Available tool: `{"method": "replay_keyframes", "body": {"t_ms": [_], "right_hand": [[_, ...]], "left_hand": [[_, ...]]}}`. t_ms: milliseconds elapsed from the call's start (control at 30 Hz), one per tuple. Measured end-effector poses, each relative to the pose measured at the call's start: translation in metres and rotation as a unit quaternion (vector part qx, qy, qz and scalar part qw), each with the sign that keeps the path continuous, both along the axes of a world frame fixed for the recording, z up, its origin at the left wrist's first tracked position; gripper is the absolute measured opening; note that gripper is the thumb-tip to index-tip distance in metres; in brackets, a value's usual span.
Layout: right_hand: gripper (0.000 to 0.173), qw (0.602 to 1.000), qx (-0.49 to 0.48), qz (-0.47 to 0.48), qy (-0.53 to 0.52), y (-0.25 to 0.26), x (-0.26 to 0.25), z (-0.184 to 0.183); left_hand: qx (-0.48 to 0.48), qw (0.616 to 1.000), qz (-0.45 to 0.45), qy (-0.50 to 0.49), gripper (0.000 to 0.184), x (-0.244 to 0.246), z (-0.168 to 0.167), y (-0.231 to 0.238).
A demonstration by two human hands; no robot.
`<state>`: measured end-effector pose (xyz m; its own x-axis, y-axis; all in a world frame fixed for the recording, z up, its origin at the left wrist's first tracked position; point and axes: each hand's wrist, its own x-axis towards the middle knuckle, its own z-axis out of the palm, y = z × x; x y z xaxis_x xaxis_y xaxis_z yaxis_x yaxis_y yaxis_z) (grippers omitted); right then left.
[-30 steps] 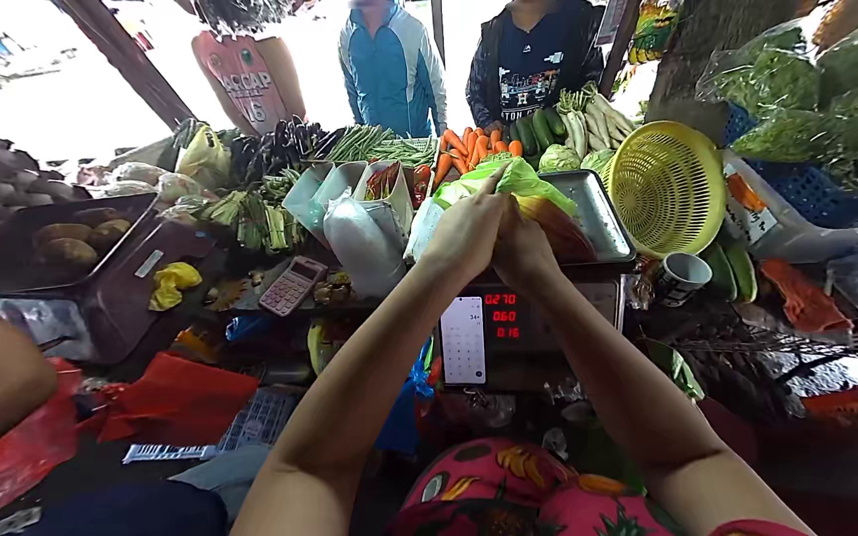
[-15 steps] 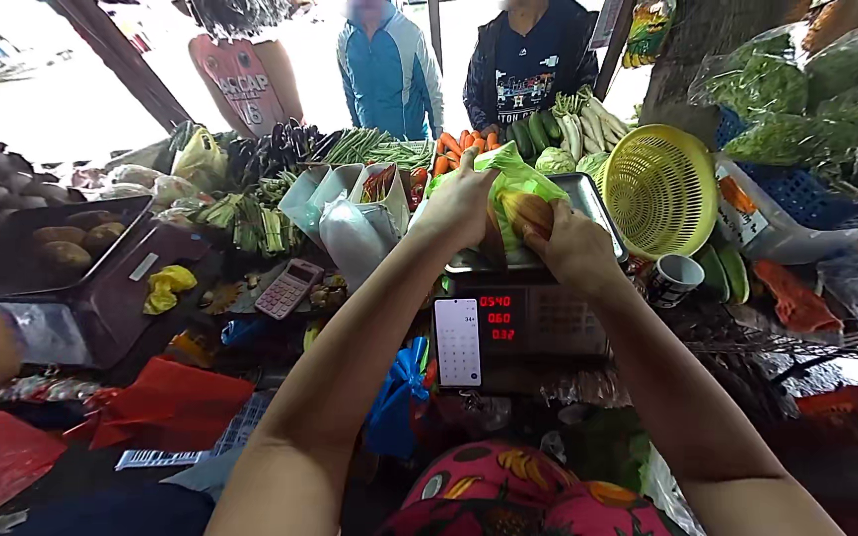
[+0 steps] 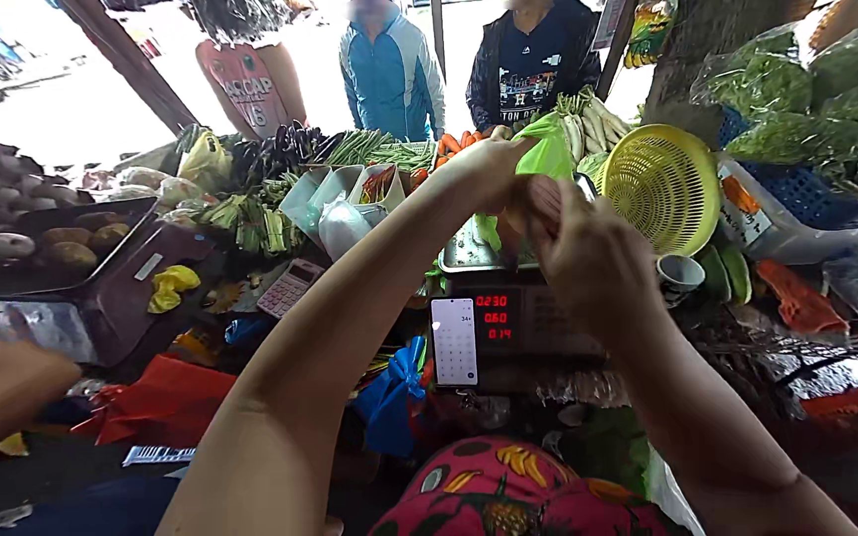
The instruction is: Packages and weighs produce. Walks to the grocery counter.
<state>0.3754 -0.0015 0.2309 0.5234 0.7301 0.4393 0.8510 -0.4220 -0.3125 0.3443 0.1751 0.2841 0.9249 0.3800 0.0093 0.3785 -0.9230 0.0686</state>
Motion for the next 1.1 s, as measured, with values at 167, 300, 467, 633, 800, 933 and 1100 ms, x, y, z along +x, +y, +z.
{"method": "replay_keyframes", "body": {"t_ms": [167, 300, 467, 633, 800, 933, 1100], "right_hand": [[0.049, 0.990, -0.030, -0.044, 0.133, 0.081, 0.047, -0.011], [0.046, 0.987, 0.013, -0.008, 0.163, 0.083, 0.071, -0.028], [0.039, 0.970, 0.007, -0.009, 0.241, 0.088, 0.100, -0.050], [0.058, 0.983, 0.084, 0.058, 0.151, 0.090, 0.139, -0.065], [0.061, 0.963, 0.145, 0.111, 0.198, 0.097, 0.160, -0.066], [0.048, 0.951, 0.142, 0.093, 0.258, 0.099, 0.159, -0.058], [0.030, 0.944, 0.137, 0.095, 0.284, 0.080, 0.140, -0.050]], "left_hand": [[0.014, 0.998, -0.051, -0.035, 0.130, -0.007, -0.005, -0.015], [-0.006, 0.995, -0.076, -0.062, 0.119, -0.019, -0.017, -0.012], [-0.021, 0.998, -0.036, -0.040, 0.058, -0.024, -0.033, -0.004], [-0.023, 0.993, -0.025, -0.110, 0.036, -0.021, -0.038, -0.002], [-0.048, 0.988, -0.023, -0.144, 0.062, -0.020, -0.047, -0.010], [0.058, 0.984, -0.093, -0.139, 0.063, -0.003, -0.084, -0.020], [0.070, 0.984, -0.035, -0.158, 0.050, 0.030, -0.120, -0.035]]}}
